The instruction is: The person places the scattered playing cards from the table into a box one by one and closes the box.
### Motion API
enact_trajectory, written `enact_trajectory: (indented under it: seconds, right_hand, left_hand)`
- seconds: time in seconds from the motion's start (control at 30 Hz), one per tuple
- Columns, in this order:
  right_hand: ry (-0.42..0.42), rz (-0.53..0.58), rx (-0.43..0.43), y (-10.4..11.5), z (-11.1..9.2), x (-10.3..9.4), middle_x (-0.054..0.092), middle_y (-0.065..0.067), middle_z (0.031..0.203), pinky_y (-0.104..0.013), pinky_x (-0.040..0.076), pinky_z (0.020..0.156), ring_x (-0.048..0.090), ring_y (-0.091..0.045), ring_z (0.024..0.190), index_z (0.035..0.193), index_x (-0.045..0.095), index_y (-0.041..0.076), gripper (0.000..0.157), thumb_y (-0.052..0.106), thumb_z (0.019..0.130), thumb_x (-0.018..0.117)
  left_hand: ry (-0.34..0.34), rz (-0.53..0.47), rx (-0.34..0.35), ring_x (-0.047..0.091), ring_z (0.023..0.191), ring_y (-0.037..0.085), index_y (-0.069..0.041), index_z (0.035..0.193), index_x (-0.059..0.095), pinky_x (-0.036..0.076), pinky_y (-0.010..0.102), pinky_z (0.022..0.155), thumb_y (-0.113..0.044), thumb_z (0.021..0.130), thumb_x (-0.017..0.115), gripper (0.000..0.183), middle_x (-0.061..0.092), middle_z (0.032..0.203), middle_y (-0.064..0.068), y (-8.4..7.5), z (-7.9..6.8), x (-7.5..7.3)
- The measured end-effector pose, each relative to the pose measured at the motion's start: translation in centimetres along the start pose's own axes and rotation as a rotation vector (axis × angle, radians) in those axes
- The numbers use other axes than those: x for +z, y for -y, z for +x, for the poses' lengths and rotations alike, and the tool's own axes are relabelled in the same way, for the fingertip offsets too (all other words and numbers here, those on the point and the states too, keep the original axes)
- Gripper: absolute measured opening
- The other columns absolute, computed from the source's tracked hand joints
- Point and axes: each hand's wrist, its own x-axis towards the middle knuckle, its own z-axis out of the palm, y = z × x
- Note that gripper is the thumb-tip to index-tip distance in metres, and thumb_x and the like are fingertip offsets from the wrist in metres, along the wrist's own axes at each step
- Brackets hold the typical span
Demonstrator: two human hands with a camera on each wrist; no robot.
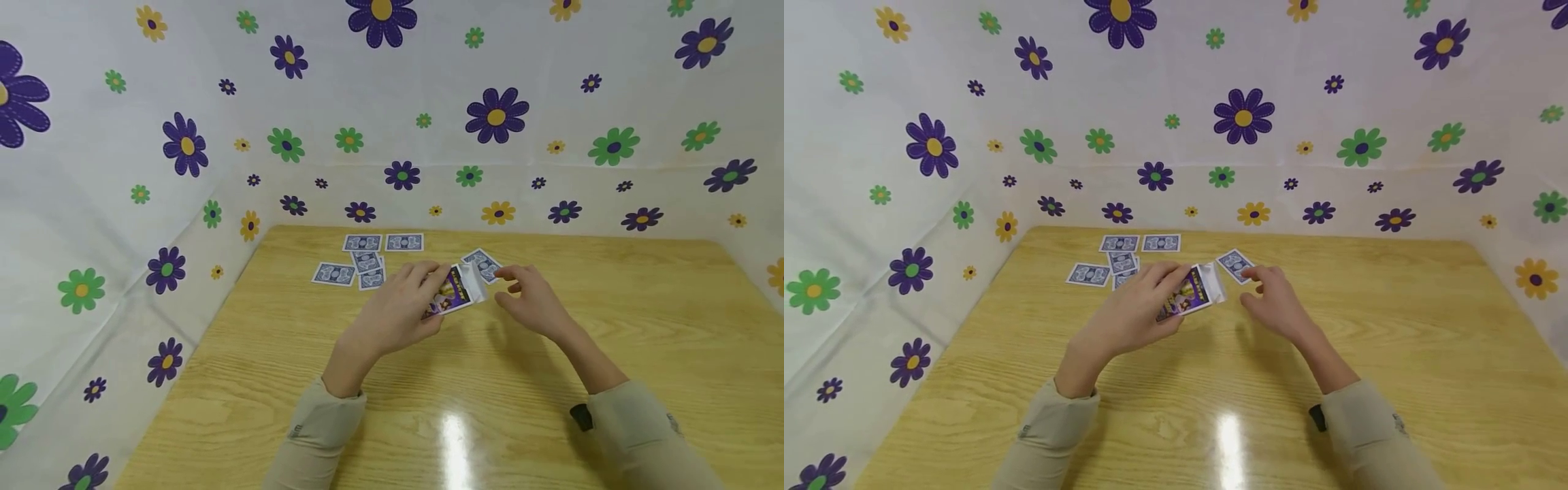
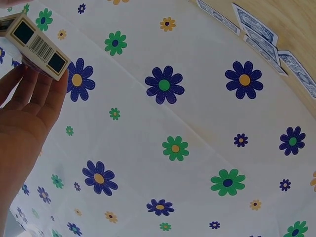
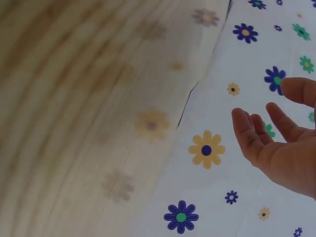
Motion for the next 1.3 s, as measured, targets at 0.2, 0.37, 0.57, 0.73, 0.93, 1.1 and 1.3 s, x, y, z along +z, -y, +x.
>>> enact_trajectory:
  seconds: [0.2,0.37,0.57,0.73,0.93,1.1,1.3]
  right_hand:
    - [0.031,-0.040,0.031,-0.1,2.1,0.2,0.048,-0.035,0.130,-0.055,0.049,0.095,0.052,-0.048,0.113,0.132,0.052,-0.013,0.047,0.010,0.092,0.058]
    - [0.038,-0.119,0.079,-0.5,3.8,0.5,0.046,-0.037,0.129,-0.051,0.048,0.091,0.051,-0.042,0.107,0.133,0.048,-0.015,0.052,0.011,0.090,0.060]
    - [0.079,-0.183,0.198,-2.1,5.6,1.4,0.041,-0.036,0.131,-0.046,0.047,0.086,0.048,-0.039,0.103,0.139,0.041,-0.014,0.064,0.018,0.088,0.063]
    - [0.124,-0.271,0.296,-2.8,6.1,1.9,0.039,-0.036,0.129,-0.050,0.047,0.087,0.045,-0.041,0.105,0.144,0.031,-0.015,0.075,0.023,0.087,0.062]
    - [0.138,-0.361,0.332,-2.8,6.4,2.4,0.043,-0.035,0.124,-0.056,0.046,0.093,0.043,-0.044,0.110,0.141,0.031,-0.017,0.080,0.037,0.091,0.062]
    - [0.160,-0.418,0.353,-3.1,6.5,2.9,0.041,-0.035,0.123,-0.052,0.050,0.086,0.051,-0.040,0.098,0.139,0.034,-0.018,0.079,0.042,0.094,0.058]
    - [0.165,-0.381,0.361,-3.4,6.6,3.1,0.043,-0.030,0.115,-0.049,0.050,0.081,0.052,-0.034,0.089,0.134,0.039,-0.014,0.071,0.039,0.093,0.061]
  left_hand:
    - [0.009,-0.015,-0.015,0.054,0.118,0.028,0.000,0.147,0.044,0.050,0.036,0.098,-0.025,0.089,0.069,0.068,0.051,0.139,0.014,0.1,-0.2,-0.2]
    - [-0.001,0.000,-0.015,0.054,0.119,0.028,-0.001,0.147,0.044,0.049,0.036,0.098,-0.026,0.088,0.069,0.068,0.051,0.138,0.014,0.4,-0.2,-0.4]
    - [0.023,0.008,-0.024,0.053,0.120,0.027,-0.002,0.148,0.043,0.049,0.035,0.100,-0.028,0.089,0.069,0.070,0.050,0.140,0.014,0.5,-0.1,-0.6]
    - [0.049,-0.003,-0.032,0.053,0.121,0.027,-0.002,0.149,0.041,0.048,0.035,0.100,-0.029,0.090,0.067,0.070,0.049,0.142,0.013,0.5,-0.2,-0.6]
    - [0.021,0.005,-0.035,0.053,0.120,0.026,-0.002,0.149,0.042,0.049,0.034,0.100,-0.029,0.089,0.069,0.070,0.050,0.140,0.013,0.6,-0.2,-0.4]
    - [0.015,0.000,-0.042,0.052,0.122,0.026,-0.003,0.148,0.043,0.048,0.035,0.101,-0.030,0.089,0.069,0.070,0.050,0.140,0.012,0.6,-0.4,-0.5]
    - [0.018,0.002,-0.042,0.053,0.122,0.026,-0.002,0.148,0.043,0.048,0.035,0.101,-0.029,0.089,0.069,0.070,0.050,0.140,0.012,0.6,-0.5,-0.5]
